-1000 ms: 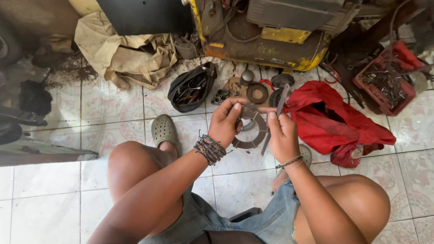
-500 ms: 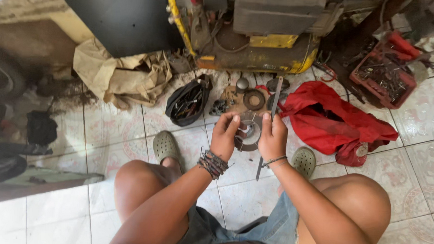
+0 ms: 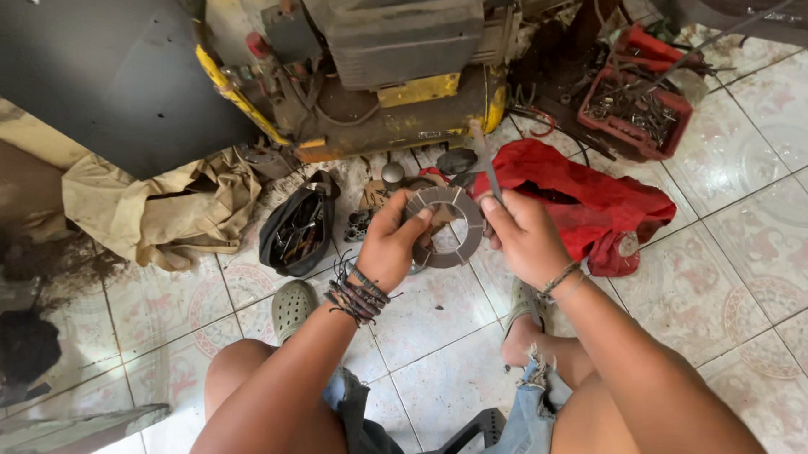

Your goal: The person sits on a low stool and sorts various metal parts from a red cloth bag onto the tiled floor. They handle a circular metal piece with slots, a cylindrical metal part, and other small metal components, placing them on the floor near a yellow machine.

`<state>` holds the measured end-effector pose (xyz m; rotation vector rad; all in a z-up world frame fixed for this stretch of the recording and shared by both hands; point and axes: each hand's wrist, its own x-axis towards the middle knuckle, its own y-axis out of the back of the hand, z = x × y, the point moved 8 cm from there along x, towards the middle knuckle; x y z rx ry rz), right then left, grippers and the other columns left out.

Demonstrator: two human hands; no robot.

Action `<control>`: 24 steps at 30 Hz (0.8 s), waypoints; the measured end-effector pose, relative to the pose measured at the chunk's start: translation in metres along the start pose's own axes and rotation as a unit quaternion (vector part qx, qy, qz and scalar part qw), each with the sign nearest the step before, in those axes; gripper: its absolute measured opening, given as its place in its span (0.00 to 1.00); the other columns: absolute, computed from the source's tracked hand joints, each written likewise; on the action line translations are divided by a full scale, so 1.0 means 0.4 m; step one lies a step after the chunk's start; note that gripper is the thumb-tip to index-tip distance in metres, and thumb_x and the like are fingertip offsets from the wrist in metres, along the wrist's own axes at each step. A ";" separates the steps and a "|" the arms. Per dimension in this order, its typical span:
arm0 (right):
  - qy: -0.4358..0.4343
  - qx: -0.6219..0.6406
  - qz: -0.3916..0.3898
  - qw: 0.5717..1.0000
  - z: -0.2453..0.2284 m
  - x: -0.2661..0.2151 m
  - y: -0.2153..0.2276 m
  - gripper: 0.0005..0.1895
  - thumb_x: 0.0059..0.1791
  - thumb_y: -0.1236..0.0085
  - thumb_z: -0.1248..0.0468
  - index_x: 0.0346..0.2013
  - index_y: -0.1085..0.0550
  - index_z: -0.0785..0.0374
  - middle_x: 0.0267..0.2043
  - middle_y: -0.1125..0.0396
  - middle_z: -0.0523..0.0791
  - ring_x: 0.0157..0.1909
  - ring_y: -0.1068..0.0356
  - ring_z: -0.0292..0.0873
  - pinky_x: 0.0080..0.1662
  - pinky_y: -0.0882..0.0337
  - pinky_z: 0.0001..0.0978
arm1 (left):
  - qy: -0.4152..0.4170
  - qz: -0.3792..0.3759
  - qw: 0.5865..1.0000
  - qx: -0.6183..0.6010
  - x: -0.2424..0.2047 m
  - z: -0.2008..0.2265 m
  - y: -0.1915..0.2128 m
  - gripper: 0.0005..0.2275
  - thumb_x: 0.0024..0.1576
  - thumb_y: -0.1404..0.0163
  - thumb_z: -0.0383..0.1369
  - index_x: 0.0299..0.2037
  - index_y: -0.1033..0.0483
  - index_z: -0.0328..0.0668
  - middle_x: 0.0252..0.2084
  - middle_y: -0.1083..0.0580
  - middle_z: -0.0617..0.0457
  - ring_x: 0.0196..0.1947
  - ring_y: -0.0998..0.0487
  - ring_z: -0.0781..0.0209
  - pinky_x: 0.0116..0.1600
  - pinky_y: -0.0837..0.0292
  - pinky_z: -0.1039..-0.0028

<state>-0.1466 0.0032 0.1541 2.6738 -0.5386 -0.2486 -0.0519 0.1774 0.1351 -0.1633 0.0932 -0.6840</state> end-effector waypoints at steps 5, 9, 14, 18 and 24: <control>-0.030 -0.006 0.021 0.999 0.050 -0.050 0.039 0.20 0.60 0.52 0.56 0.25 0.25 0.58 0.12 0.35 0.42 0.19 0.33 0.38 0.26 0.32 0.29 | 0.049 -0.019 0.998 -0.026 -0.013 -0.077 -0.046 0.05 0.64 0.54 0.26 0.43 0.26 0.32 0.20 0.30 0.48 0.24 0.22 0.57 0.27 0.24 0.69; -0.027 -0.024 0.018 0.999 0.098 -0.047 0.034 0.18 0.60 0.51 0.58 0.27 0.25 0.59 0.16 0.32 0.43 0.24 0.27 0.37 0.28 0.29 0.28 | 0.042 -0.048 0.998 0.004 -0.008 -0.115 -0.078 0.06 0.64 0.55 0.26 0.45 0.27 0.30 0.20 0.29 0.48 0.25 0.21 0.55 0.28 0.23 0.66; -0.001 -0.050 -0.047 0.998 0.152 -0.042 -0.013 0.17 0.59 0.51 0.58 0.28 0.23 0.59 0.12 0.35 0.45 0.20 0.31 0.40 0.26 0.31 0.34 | 0.037 -0.076 0.994 0.065 -0.046 -0.085 -0.047 0.07 0.64 0.55 0.26 0.46 0.26 0.30 0.21 0.28 0.48 0.26 0.21 0.54 0.30 0.21 0.64; 0.010 -0.046 -0.020 0.999 0.059 -0.069 -0.022 0.16 0.59 0.50 0.60 0.29 0.24 0.62 0.12 0.35 0.46 0.21 0.30 0.42 0.25 0.31 0.34 | 0.036 -0.051 0.998 0.004 -0.066 -0.071 -0.029 0.10 0.63 0.48 0.29 0.52 0.27 0.31 0.28 0.24 0.41 0.26 0.18 0.52 0.26 0.19 0.67; -0.018 0.123 0.134 0.983 0.029 -0.051 0.003 0.13 0.62 0.59 0.64 0.43 0.25 0.65 0.18 0.39 0.45 0.18 0.36 0.35 0.19 0.36 0.21 | 0.075 0.016 0.985 -0.156 -0.137 -0.015 -0.080 0.23 0.59 0.43 0.41 0.56 0.31 0.30 0.39 0.24 0.39 0.32 0.18 0.55 0.30 0.20 0.75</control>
